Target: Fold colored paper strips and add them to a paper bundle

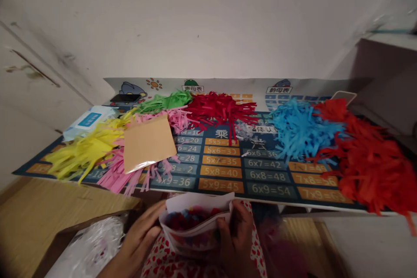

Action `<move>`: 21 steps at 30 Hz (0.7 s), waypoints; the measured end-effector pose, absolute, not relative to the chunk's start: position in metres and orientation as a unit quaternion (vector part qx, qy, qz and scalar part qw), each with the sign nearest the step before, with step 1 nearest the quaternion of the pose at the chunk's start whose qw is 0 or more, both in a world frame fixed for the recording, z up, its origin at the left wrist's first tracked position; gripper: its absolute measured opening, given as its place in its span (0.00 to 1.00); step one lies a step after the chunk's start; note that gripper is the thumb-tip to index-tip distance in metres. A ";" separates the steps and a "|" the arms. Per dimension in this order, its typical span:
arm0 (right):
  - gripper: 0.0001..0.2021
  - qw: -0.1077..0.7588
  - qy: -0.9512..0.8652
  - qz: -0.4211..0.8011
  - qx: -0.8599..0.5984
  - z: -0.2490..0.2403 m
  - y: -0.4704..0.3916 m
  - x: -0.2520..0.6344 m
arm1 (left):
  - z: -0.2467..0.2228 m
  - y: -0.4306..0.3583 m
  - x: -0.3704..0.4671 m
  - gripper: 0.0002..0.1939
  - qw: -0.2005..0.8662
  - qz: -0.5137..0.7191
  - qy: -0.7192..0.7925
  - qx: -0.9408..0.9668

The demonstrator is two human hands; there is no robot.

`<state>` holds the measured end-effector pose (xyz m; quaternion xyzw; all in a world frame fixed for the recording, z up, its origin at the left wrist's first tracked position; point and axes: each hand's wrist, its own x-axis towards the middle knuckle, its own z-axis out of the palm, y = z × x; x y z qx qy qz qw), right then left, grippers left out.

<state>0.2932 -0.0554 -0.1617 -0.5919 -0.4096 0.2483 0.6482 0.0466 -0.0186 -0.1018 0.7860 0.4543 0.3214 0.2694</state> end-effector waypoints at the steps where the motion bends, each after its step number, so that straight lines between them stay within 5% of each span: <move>1: 0.21 0.653 -0.398 0.245 -0.597 -0.164 -0.056 0.295 | -0.105 -0.013 0.062 0.20 0.297 0.350 0.430 0.777; 7: 0.19 0.677 -0.408 0.225 -0.569 -0.174 -0.059 0.304 | -0.139 0.007 0.106 0.18 0.422 0.504 0.460 0.596; 14: 0.15 0.679 -0.425 0.168 -0.574 -0.166 -0.052 0.314 | -0.139 0.011 0.097 0.12 0.281 0.490 0.463 0.683; 21: 0.11 0.639 -0.480 0.204 -0.565 -0.160 -0.047 0.336 | -0.128 0.019 0.089 0.07 0.248 0.495 0.400 0.730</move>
